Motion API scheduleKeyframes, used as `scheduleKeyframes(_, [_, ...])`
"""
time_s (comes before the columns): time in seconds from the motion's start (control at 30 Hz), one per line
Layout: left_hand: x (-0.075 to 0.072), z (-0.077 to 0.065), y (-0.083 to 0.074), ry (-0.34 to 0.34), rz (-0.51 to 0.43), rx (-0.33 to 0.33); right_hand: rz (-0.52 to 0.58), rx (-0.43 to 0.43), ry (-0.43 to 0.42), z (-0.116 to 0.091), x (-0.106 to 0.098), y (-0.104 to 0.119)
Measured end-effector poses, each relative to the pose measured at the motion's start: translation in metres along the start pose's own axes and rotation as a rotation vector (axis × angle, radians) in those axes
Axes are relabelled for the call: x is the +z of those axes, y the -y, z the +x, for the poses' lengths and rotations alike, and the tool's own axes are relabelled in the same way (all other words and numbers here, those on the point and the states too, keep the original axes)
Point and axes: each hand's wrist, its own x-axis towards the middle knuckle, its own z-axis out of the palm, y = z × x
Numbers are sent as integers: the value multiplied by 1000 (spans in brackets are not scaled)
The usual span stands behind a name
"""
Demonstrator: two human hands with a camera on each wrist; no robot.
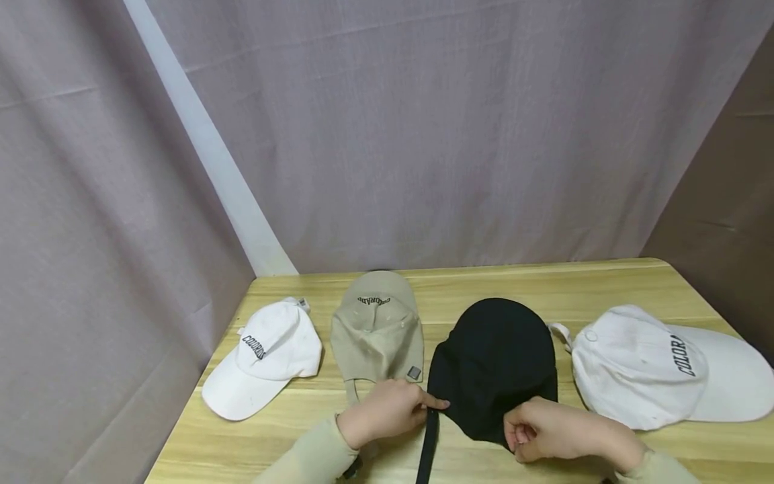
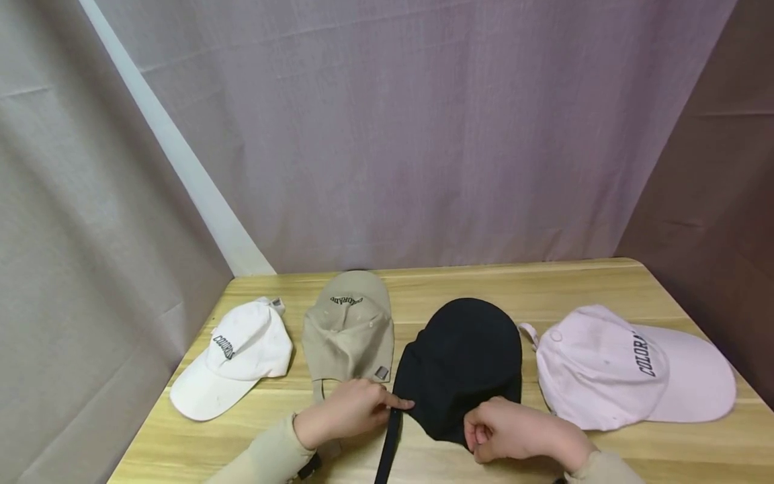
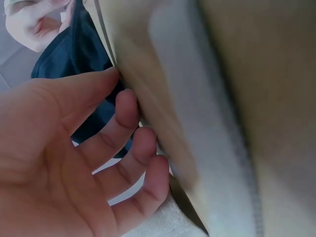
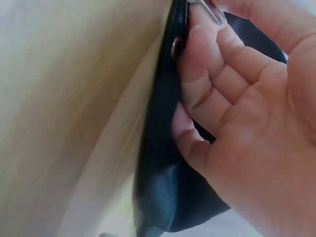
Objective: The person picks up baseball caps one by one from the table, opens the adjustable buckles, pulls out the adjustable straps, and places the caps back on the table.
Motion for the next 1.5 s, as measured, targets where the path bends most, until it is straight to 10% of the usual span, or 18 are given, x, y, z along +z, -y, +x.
scheduleKeyframes(0.43, [-8,16,0,70,39,-102,-65,-57,-131,4,-15,-28])
scheduleKeyframes(1.5, [-9,17,-5,224,47,-178,-56,-9,-133,5,-22,-23])
